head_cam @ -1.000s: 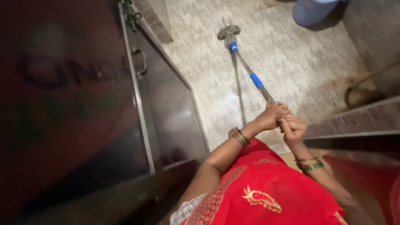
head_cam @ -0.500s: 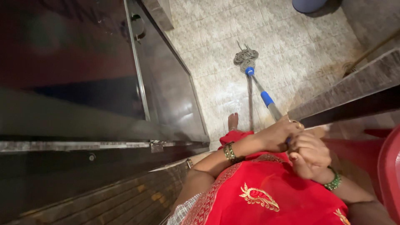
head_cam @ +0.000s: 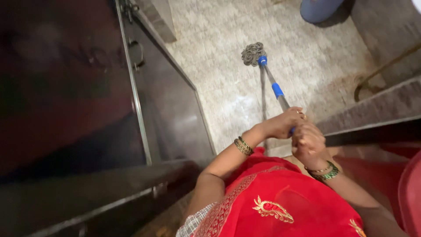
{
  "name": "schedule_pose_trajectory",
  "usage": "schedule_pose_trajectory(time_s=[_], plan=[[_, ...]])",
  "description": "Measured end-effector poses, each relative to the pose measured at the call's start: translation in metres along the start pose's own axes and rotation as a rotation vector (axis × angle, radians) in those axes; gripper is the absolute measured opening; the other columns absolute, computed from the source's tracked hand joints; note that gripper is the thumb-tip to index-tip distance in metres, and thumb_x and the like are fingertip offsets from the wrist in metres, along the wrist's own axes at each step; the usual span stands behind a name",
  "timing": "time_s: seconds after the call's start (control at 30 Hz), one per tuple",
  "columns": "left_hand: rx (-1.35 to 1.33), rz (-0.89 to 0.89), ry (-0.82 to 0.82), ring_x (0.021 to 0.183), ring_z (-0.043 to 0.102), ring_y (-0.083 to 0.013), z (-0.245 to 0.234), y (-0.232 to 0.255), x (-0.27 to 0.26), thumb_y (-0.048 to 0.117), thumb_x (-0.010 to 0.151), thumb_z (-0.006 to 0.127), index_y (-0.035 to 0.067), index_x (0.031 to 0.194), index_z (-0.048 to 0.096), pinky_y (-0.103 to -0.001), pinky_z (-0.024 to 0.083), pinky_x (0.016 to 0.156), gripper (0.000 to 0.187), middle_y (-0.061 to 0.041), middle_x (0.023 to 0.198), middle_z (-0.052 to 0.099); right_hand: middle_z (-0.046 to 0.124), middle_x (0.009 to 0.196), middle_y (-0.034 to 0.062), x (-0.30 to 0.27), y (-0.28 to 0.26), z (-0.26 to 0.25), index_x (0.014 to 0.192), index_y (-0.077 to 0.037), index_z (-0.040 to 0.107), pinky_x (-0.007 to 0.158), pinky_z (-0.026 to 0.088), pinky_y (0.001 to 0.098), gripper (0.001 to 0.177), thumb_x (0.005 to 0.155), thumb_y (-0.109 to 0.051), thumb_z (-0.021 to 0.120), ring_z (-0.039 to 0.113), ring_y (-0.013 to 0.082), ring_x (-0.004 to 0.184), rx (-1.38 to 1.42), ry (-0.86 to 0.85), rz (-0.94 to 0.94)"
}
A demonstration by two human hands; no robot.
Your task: The person mops a tiled bathroom floor using a blue-handled string mop. They move the mop back and forth across the floor surface, covering the area near a glass shower door and a white bucket.
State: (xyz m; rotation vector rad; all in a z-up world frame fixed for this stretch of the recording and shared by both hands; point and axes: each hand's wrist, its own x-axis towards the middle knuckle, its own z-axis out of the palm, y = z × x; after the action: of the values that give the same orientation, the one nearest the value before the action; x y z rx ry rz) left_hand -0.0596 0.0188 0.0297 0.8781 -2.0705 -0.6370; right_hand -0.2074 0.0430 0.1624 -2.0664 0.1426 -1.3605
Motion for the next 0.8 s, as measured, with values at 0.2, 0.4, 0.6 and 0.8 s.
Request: schedule_pose_trajectory(time_s=[0.2, 0.4, 0.6, 0.8], plan=[[0.171, -0.072, -0.042, 0.102, 0.061, -0.0257, -0.068, -0.13, 0.027, 0.016, 0.077, 0.074, 0.013, 0.083, 0.067, -0.043, 0.042, 0.105, 0.01, -0.003, 0.094, 0.068, 0.05, 0.06, 0.0064, 0.018, 0.16, 0.052, 0.059, -0.005, 0.046, 0.06, 0.04, 0.034, 0.047, 0.104, -0.016, 0.047, 0.05, 0.0204, 0.058, 0.061, 0.135, 0.098], [0.291, -0.077, 0.112, 0.097, 0.065, -0.0312, -0.126, -0.26, 0.065, 0.018, 0.076, 0.072, 0.014, 0.081, 0.068, -0.043, 0.048, 0.089, 0.008, -0.006, 0.092, 0.07, 0.054, 0.065, 0.0111, 0.06, 0.307, 0.076, 0.065, -0.001, 0.052, 0.066, 0.046, 0.0372, 0.04, 0.104, -0.01, 0.056, 0.054, 0.0277, 0.063, -0.158, 0.162, 0.092], [0.271, -0.128, 0.238, 0.093, 0.063, -0.0321, -0.103, -0.318, 0.069, 0.021, 0.08, 0.069, 0.013, 0.088, 0.069, -0.043, 0.049, 0.082, 0.012, -0.008, 0.094, 0.067, 0.06, 0.073, 0.0148, 0.033, 0.376, 0.072, 0.069, 0.001, 0.055, 0.068, 0.049, 0.0375, 0.033, 0.1, -0.006, 0.066, 0.06, 0.0288, 0.069, -0.221, 0.019, 0.236], [0.198, -0.188, 0.147, 0.098, 0.063, -0.029, -0.039, -0.257, 0.042, 0.025, 0.078, 0.072, 0.016, 0.087, 0.07, -0.044, 0.046, 0.088, 0.013, -0.004, 0.091, 0.067, 0.06, 0.069, 0.0147, -0.049, 0.325, 0.05, 0.062, 0.003, 0.054, 0.062, 0.047, 0.036, 0.033, 0.093, 0.001, 0.066, 0.06, 0.0262, 0.067, -0.149, 0.003, 0.358]])
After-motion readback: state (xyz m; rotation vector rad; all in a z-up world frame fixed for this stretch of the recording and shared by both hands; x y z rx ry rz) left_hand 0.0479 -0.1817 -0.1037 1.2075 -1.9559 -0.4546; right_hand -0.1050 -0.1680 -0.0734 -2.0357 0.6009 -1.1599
